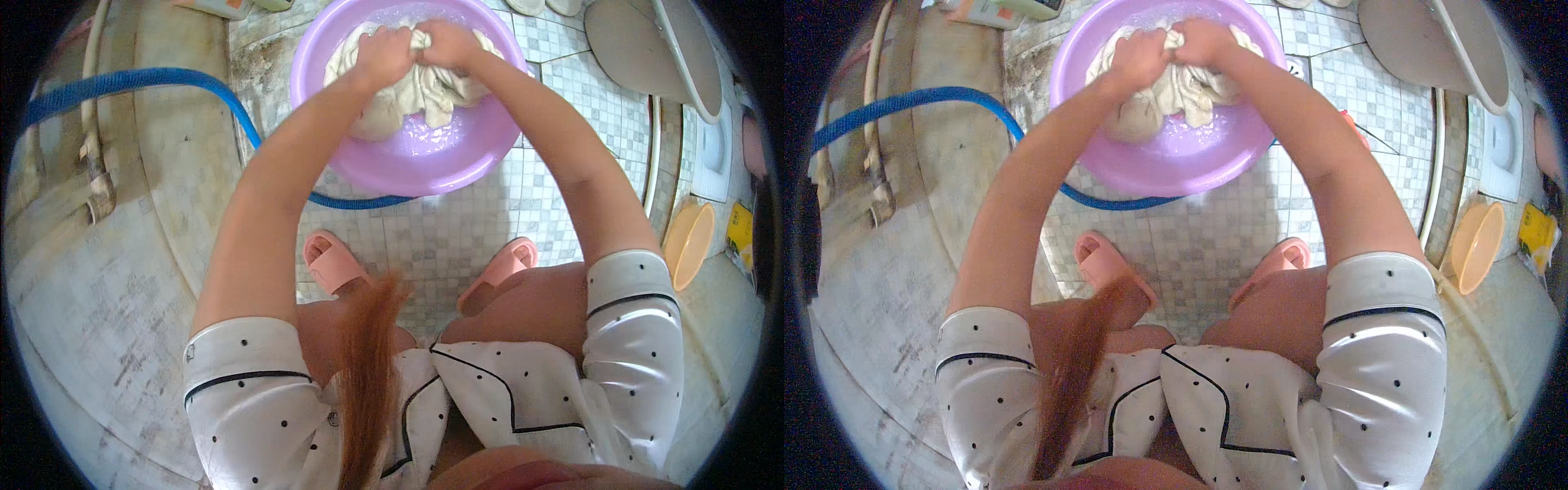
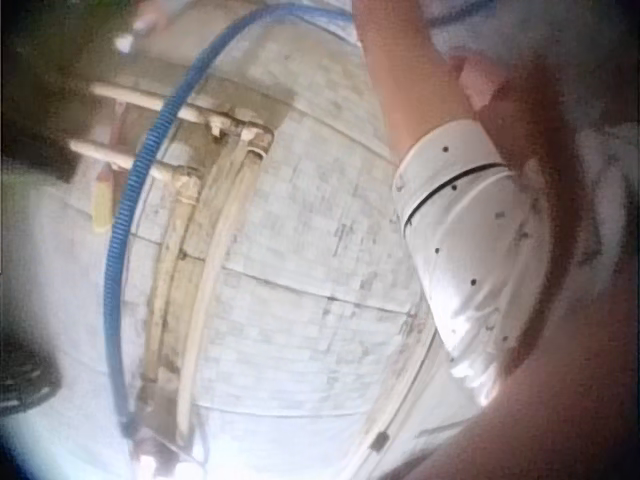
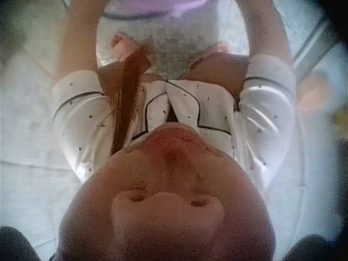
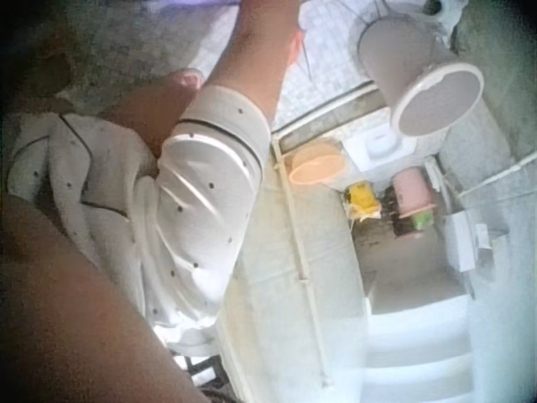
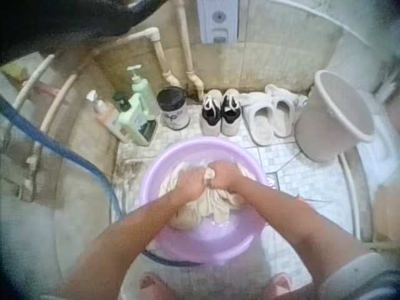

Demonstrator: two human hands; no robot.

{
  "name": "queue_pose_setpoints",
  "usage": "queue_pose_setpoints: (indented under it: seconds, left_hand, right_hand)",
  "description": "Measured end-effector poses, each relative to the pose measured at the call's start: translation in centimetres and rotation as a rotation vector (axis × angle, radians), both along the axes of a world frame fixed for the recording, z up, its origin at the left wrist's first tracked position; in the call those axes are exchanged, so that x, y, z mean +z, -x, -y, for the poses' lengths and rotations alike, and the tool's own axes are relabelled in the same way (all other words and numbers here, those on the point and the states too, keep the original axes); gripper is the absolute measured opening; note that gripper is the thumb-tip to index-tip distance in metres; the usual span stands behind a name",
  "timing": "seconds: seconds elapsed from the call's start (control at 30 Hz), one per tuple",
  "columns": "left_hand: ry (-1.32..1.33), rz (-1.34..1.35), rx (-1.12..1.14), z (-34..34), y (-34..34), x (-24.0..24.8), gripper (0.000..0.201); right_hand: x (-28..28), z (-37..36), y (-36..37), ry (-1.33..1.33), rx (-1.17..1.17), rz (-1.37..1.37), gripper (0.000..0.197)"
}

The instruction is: The person washes white clothes by hand in a purple basin filled with soapy water, scrubbing the fabric and placing items into a beige bucket.

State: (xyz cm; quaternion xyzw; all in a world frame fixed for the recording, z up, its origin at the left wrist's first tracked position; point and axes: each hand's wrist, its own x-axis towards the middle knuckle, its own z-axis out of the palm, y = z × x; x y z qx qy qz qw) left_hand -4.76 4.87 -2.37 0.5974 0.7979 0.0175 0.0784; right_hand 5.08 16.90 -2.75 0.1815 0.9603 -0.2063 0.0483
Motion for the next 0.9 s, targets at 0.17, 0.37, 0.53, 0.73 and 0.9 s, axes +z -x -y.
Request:
queue_pose_setpoints:
  seconds: [0.17,0.37,0.53,0.73,0.9]
  left_hand:
    - [-0.096,0.698,0.116,2.6,2.9,3.7,0.032]
    - [0.008,0.773,-0.071,7.9,0.4,12.1,0.027]
    - [-0.023,0.435,-0.074,10.0,1.0,5.6,0.047]
    - [0.012,0.067,0.279,5.1,-1.3,-0.7,0.054]
    - [-0.114,-0.111,0.181,4.1,-1.3,-2.5,0.051]
  right_hand:
    - [6.3,2.1,-0.2,0.700,-0.153,-0.118,0.029]
    - [11.0,5.6,-4.8,0.488,0.084,-0.276,0.039]
    - [6.7,5.6,-6.3,-0.053,0.148,-0.122,0.041]
    - [-0.5,6.8,-3.6,-0.024,-0.257,-0.096,0.068]
    - [-1.2,6.3,-1.9,0.000,-0.285,0.091,0.065]
